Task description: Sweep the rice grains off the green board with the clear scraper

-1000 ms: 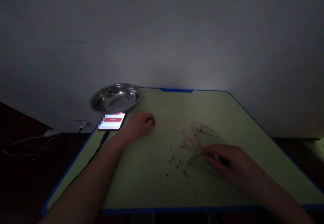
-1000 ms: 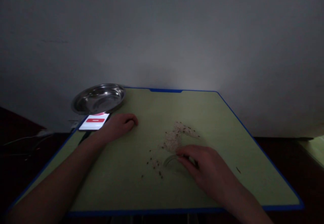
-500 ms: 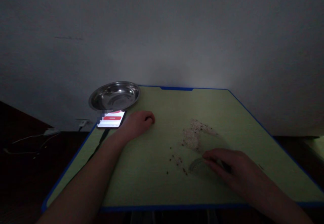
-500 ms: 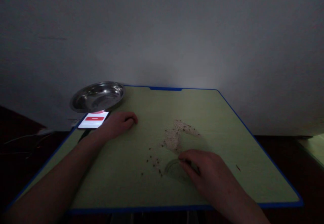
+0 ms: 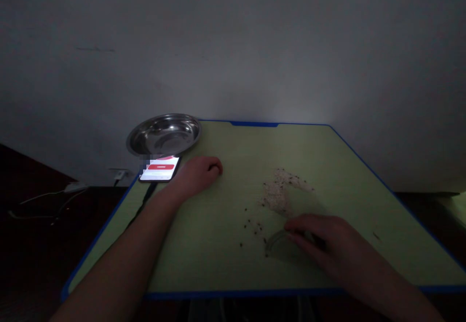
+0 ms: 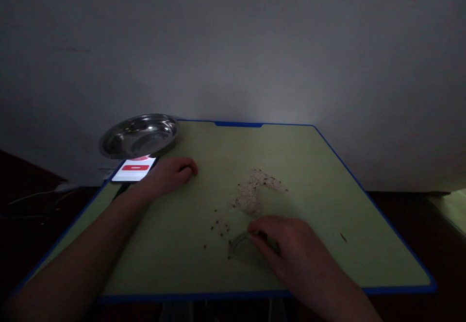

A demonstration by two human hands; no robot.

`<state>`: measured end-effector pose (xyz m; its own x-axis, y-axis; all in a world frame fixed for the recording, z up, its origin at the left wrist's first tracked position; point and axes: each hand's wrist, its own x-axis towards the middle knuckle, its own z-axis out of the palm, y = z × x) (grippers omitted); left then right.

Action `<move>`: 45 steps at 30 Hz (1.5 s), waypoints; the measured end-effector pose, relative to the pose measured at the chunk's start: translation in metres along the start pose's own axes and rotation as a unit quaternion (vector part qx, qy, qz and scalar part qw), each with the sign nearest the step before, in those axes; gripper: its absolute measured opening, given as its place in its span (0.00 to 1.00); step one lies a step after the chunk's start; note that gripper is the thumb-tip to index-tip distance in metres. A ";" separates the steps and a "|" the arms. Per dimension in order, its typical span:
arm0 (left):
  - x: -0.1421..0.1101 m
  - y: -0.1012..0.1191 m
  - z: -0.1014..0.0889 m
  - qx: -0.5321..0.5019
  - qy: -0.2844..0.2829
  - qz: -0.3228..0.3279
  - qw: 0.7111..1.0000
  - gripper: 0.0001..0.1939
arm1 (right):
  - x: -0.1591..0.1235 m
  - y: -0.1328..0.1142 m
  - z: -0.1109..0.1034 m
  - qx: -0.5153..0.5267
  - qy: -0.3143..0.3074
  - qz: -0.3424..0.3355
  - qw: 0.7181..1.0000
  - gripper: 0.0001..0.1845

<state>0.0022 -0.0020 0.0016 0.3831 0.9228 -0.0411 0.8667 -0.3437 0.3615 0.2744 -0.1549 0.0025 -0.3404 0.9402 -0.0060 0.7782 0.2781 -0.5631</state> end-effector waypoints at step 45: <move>0.000 -0.001 0.001 -0.001 0.005 0.018 1.000 0.15 | -0.009 -0.004 0.004 0.024 0.005 0.027 0.999 0.12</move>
<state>0.0020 -0.0019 0.0007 0.4112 0.9113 -0.0187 0.8518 -0.3769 0.3638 0.2718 -0.1651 0.0017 -0.2928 0.9557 -0.0291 0.7694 0.2175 -0.6006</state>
